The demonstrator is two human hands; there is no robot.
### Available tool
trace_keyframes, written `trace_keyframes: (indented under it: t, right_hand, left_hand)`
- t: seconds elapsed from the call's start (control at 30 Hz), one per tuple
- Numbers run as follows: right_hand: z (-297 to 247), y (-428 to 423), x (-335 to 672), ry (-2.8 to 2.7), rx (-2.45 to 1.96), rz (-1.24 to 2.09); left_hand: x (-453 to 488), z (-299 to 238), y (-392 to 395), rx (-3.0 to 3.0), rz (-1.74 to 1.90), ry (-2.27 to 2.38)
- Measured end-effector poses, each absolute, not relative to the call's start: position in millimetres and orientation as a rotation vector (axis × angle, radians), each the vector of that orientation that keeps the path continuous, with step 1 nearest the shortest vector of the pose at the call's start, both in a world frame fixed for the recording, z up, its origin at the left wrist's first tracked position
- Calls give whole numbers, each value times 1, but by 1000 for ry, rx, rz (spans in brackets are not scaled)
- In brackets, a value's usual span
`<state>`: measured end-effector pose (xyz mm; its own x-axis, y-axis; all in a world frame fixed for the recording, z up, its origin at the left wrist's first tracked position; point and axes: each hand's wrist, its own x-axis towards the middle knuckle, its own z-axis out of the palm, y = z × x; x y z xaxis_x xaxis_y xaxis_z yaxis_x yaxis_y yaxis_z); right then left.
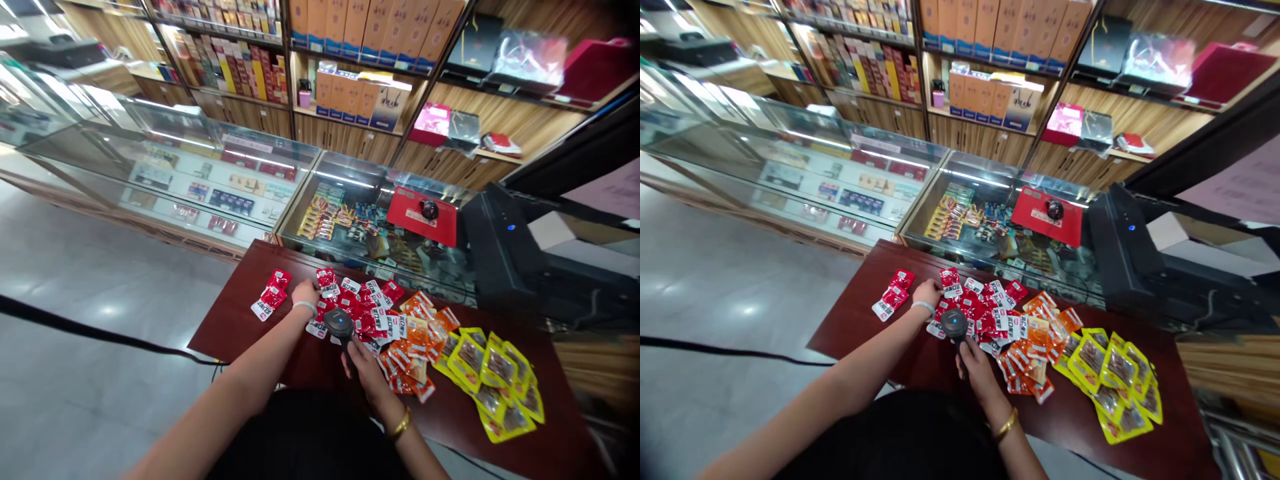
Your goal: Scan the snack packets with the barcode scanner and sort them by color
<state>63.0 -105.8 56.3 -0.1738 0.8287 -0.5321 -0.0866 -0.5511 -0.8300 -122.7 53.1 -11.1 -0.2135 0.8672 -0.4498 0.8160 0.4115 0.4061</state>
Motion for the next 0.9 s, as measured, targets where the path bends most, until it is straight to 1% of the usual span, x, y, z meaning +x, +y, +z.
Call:
trace_keyframes:
  t: [0.1, 0.2, 0.37, 0.53, 0.7, 0.9]
  right_hand:
    - [55, -104, 57, -883, -1416, 1810]
    - [56, -105, 55, -867, -1438, 1811]
    - [60, -109, 58, -866, -1486, 1789]
    - [63, -110, 63, -887, -1488, 1748]
    - [58, -103, 63, -816, -1445, 1742]
    - [66, -82, 46, -841, -1355, 1769]
  left_hand:
    - [-117, -3, 51, 1386, 129, 2217]
    - [-103, 0, 57, 1381, 97, 2287]
    - [-83, -7, 69, 1471, 53, 2234]
    - [-92, -4, 66, 1510, 54, 2111]
    - [-117, 9, 34, 1476, 240, 2052]
    - [-149, 7, -26, 1363, 449, 2013]
